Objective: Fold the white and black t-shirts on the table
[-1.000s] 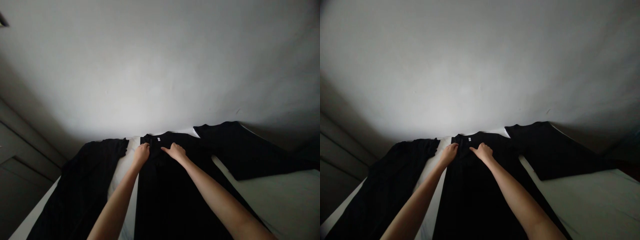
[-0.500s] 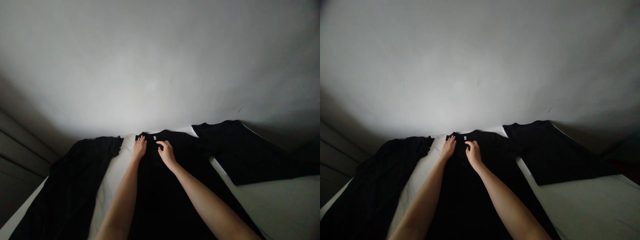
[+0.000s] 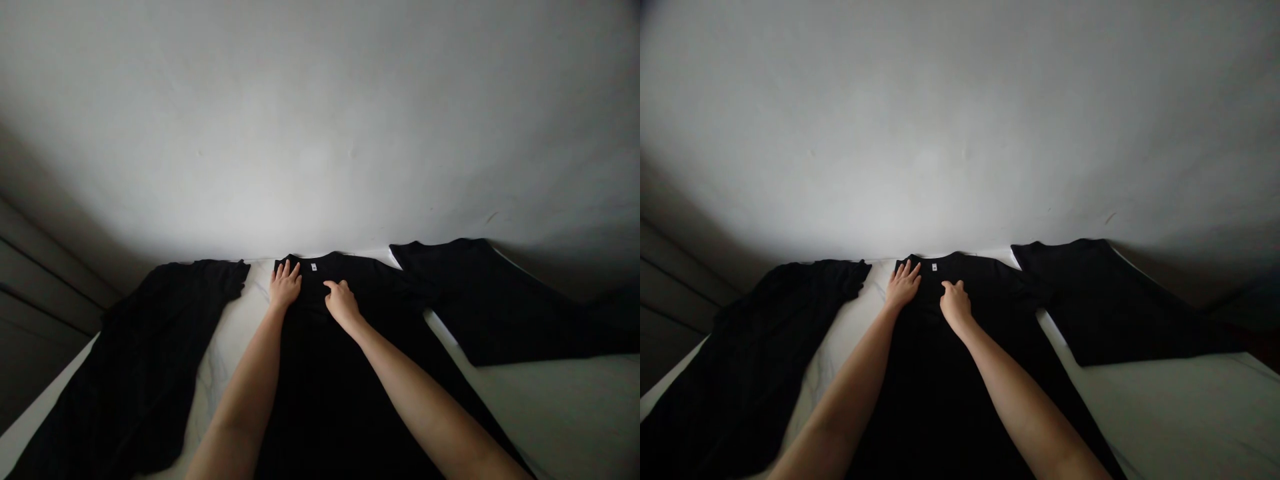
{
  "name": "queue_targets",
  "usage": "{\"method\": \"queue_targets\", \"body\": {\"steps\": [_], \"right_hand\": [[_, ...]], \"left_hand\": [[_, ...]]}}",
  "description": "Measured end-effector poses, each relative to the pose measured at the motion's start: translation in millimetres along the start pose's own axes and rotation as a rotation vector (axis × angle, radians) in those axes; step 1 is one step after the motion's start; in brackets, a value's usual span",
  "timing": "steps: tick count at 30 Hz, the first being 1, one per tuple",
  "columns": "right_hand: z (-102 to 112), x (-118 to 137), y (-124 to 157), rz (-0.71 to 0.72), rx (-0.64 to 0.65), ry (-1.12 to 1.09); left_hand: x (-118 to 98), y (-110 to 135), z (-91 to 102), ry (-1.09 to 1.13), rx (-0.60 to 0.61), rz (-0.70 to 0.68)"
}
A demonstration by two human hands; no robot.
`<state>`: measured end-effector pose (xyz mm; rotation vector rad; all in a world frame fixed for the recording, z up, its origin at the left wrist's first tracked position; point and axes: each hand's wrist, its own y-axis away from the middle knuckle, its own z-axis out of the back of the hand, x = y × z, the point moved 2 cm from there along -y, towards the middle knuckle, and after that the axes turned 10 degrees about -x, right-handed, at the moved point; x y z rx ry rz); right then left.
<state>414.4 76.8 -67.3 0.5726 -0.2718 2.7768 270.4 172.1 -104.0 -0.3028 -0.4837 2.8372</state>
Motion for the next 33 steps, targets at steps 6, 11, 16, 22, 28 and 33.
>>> {"method": "queue_targets", "body": {"steps": [6,11,16,22,28,33], "right_hand": [[49,2,13,0.066,-0.004,0.200],[53,3,59,0.587,0.029,0.148],[23,2,78,0.795,-0.119,0.213],[8,4,65,0.859,-0.196,0.232],[6,5,70,0.898,-0.234,0.220],[3,8,76,0.950,-0.124,0.251]], "left_hand": [[-1,1,1.0,0.026,-0.015,0.001],[-3,1,2.9,0.041,0.001,0.004],[-4,1,6.6,0.044,0.001,0.007],[-2,1,4.6,0.058,0.020,0.004],[-2,1,2.9,0.061,0.016,0.008],[-3,1,3.9,0.066,0.023,0.013]]}}
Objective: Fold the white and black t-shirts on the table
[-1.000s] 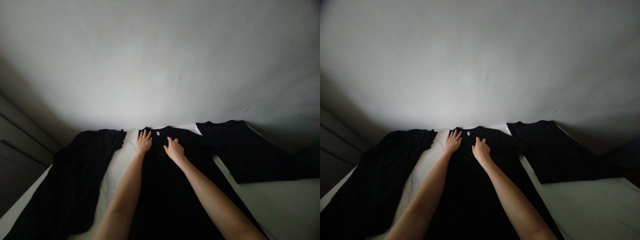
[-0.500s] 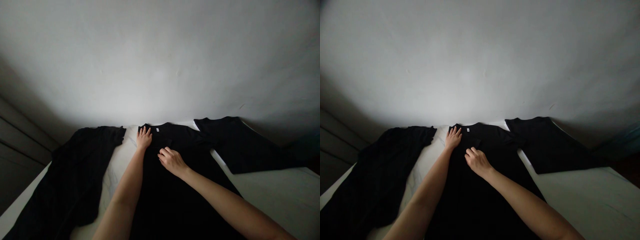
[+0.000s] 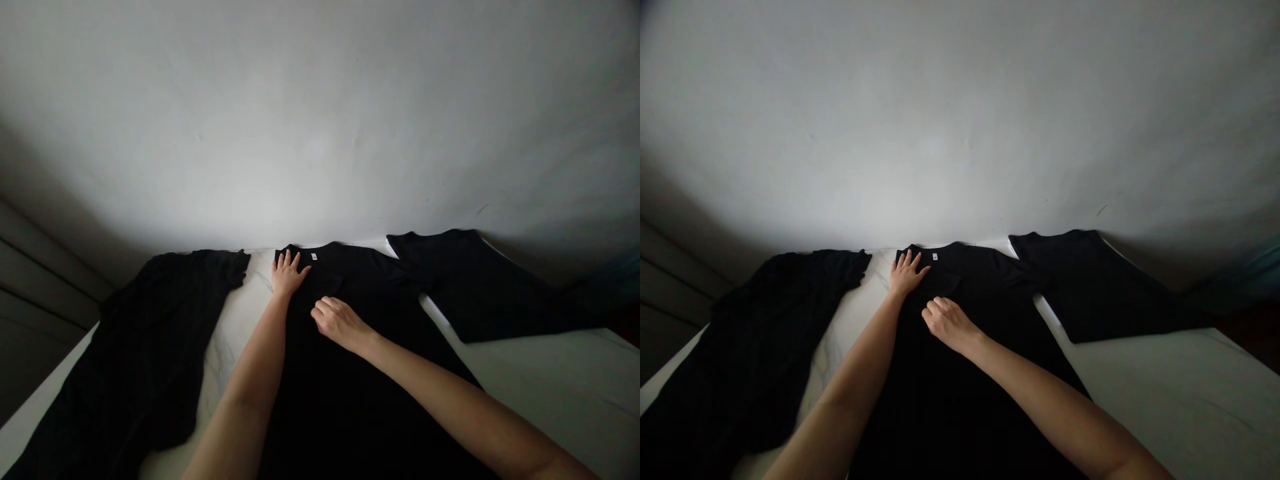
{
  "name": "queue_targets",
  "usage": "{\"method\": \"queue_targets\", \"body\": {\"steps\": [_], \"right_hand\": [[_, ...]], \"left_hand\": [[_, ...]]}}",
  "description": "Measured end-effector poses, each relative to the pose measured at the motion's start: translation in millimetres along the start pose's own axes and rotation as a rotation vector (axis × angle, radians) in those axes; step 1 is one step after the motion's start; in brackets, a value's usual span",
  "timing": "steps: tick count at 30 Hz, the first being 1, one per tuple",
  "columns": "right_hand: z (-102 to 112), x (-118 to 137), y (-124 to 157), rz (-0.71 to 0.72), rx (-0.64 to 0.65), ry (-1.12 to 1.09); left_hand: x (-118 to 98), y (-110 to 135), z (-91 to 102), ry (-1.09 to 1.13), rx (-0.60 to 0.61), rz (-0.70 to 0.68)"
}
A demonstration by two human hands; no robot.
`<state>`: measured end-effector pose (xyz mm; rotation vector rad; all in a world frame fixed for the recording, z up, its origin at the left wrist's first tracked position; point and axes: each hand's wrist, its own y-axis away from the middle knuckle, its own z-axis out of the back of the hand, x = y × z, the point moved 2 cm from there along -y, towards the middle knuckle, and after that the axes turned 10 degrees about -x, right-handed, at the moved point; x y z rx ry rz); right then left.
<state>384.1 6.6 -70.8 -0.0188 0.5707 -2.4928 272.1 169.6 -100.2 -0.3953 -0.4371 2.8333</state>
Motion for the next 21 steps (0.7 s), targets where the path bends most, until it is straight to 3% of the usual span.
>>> {"method": "queue_targets", "body": {"steps": [4,8,12,15,18,21], "right_hand": [[11,-4,-7,-0.062,0.081,-0.099],[17,-23,-29,-0.338,0.111,-0.228],[-4,-41,-65,-0.539,0.047,-0.176],[-31,-45,-80,-0.579,0.118,-0.185],[-49,-47,-72,-0.582,0.198,-0.216],[-49,-52,-50,-0.620,0.204,-0.179]], "left_hand": [[0,0,1.4,-0.009,0.011,0.003],[-1,0,2.3,-0.006,0.017,0.006],[-1,1,3.0,-0.028,0.005,-0.008],[0,1,2.6,-0.058,0.002,-0.029],[1,0,1.1,-0.065,-0.022,-0.032],[1,0,-0.4,-0.064,-0.043,-0.030]]}}
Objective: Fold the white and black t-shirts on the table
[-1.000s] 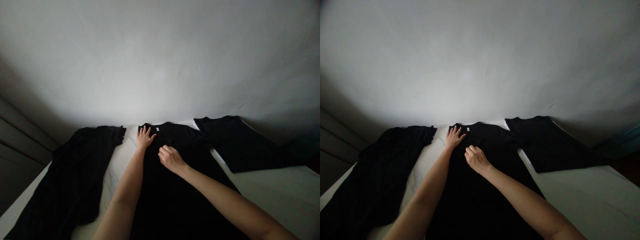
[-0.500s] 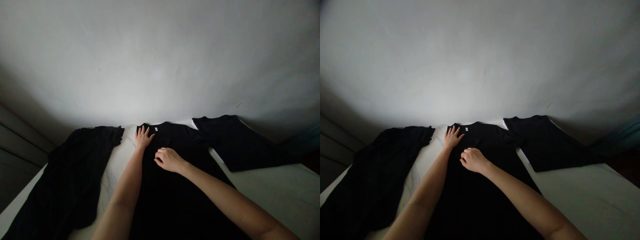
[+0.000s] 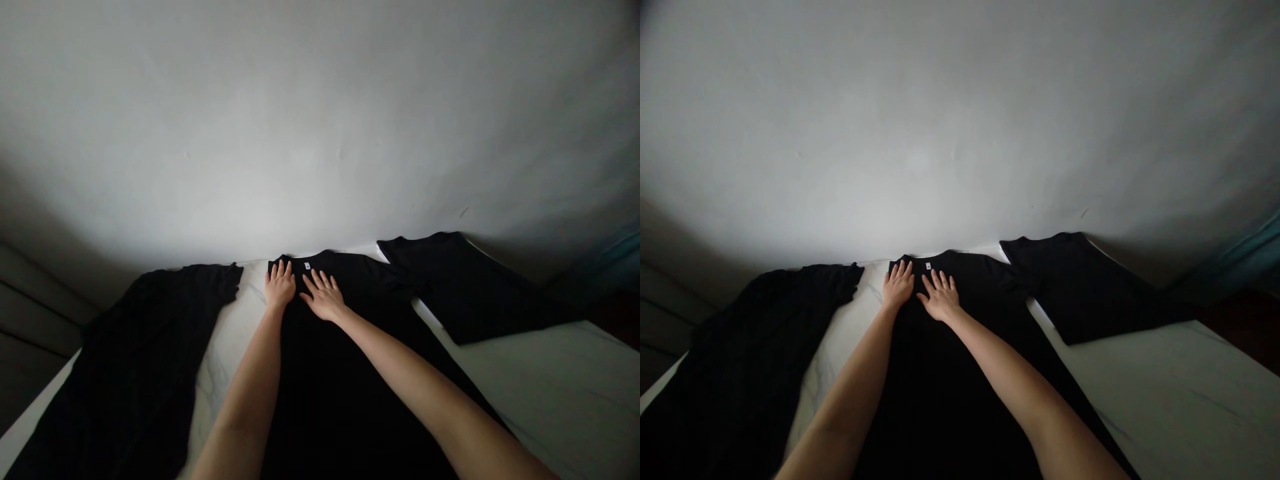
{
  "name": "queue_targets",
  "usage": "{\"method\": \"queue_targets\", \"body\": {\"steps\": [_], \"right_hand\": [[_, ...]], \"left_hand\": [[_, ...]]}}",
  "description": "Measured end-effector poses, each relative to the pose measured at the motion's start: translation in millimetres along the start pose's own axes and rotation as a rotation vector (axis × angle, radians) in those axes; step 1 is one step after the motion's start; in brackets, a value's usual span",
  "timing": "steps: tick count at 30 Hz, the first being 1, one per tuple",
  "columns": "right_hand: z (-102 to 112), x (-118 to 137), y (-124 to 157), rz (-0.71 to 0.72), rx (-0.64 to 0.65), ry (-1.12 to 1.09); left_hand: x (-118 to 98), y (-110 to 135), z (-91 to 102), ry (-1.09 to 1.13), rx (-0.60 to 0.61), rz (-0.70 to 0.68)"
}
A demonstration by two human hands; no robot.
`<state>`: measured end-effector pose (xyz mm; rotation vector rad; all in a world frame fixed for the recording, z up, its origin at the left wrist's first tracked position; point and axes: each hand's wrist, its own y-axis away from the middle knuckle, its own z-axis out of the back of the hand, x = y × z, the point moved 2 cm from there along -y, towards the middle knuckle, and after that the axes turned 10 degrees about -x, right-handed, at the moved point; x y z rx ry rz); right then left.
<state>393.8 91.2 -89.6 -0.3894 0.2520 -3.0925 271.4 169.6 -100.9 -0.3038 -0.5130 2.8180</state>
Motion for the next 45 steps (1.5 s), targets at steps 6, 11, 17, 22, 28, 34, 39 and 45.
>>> {"method": "queue_targets", "body": {"steps": [6,11,17,22,28,34,39,45], "right_hand": [[20,-32,13,-0.107,-0.044,0.003],[30,-40,1,-0.245,-0.187,-0.059],[34,-46,-7,-0.388,-0.082,-0.119],[44,-36,-3,-0.339,-0.121,-0.017],[30,4,20,0.309,-0.235,-0.078],[4,5,60,0.459,-0.046,-0.158],[34,-27,79,0.349,-0.037,-0.269],[95,-100,90,-0.199,-0.324,-0.198]], "left_hand": [[-1,0,-0.6,0.024,-0.003,0.023],[0,-2,-0.7,0.023,0.019,0.030],[-1,-1,0.4,-0.006,0.025,0.050],[-2,0,0.2,-0.038,0.029,0.060],[0,-1,-2.7,-0.041,0.027,0.043],[2,-2,-4.5,-0.033,-0.001,0.034],[4,-5,-3.9,-0.038,-0.045,0.016],[-14,-1,15.1,-0.090,-0.195,-0.129]]}}
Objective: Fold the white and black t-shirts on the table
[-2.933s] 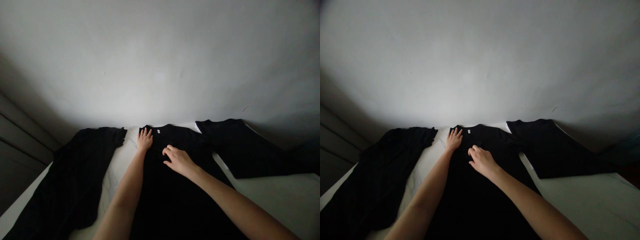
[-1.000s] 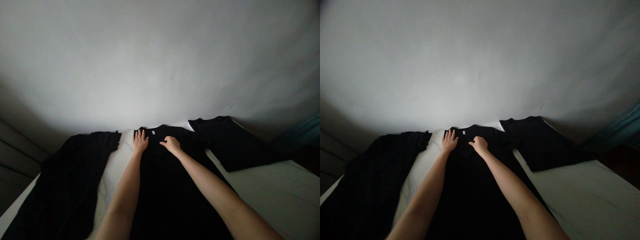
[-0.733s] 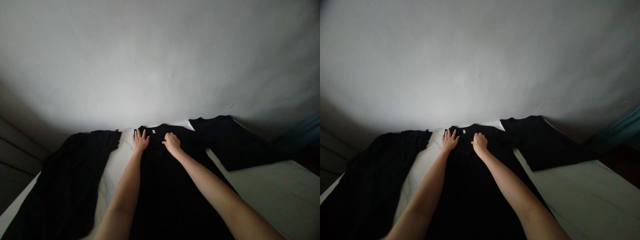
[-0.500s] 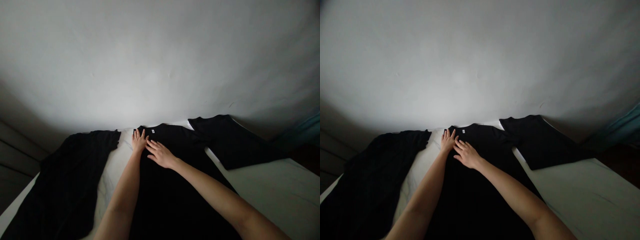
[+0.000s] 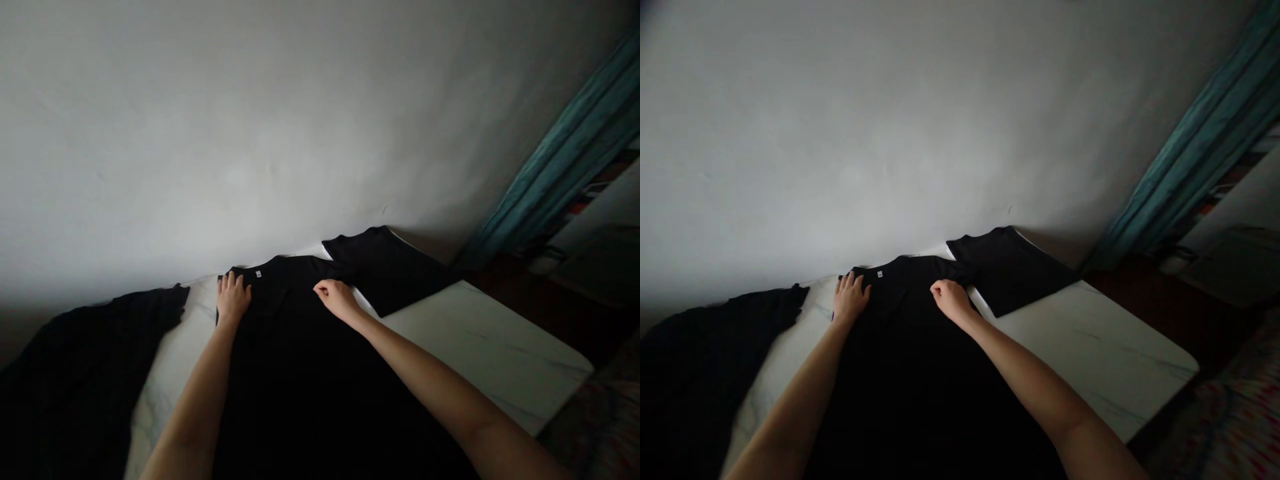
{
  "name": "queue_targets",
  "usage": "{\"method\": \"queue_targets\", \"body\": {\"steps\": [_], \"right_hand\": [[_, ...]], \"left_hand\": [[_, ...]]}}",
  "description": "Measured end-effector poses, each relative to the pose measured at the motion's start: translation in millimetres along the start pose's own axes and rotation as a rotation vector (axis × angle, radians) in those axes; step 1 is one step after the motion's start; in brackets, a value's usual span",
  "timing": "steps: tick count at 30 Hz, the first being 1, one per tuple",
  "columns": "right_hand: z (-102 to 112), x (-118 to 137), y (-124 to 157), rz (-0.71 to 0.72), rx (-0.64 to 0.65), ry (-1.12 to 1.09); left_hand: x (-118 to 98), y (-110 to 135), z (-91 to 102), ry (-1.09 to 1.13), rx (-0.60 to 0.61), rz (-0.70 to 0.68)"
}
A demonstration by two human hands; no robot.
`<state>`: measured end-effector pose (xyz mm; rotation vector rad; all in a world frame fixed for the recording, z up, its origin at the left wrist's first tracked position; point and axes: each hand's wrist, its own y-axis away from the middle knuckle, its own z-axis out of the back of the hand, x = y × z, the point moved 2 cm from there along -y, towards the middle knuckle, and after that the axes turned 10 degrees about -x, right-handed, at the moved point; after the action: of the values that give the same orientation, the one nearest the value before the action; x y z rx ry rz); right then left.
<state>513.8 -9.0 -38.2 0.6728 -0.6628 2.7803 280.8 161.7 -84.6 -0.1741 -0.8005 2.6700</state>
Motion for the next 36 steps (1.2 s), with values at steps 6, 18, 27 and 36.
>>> {"method": "queue_targets", "body": {"steps": [6,18,27,36], "right_hand": [[-17,46,29,0.280,0.195,-0.151],[-74,103,43,0.458,0.181,-0.013],[-84,106,42,0.510,0.129,0.020],[-88,105,31,0.480,0.187,-0.070]], "left_hand": [[-24,0,48.7,0.017,0.071,-0.070],[-21,105,94.1,0.139,0.297,0.169],[-17,104,93.3,0.276,0.166,0.242],[-14,106,87.5,0.188,0.173,0.258]]}}
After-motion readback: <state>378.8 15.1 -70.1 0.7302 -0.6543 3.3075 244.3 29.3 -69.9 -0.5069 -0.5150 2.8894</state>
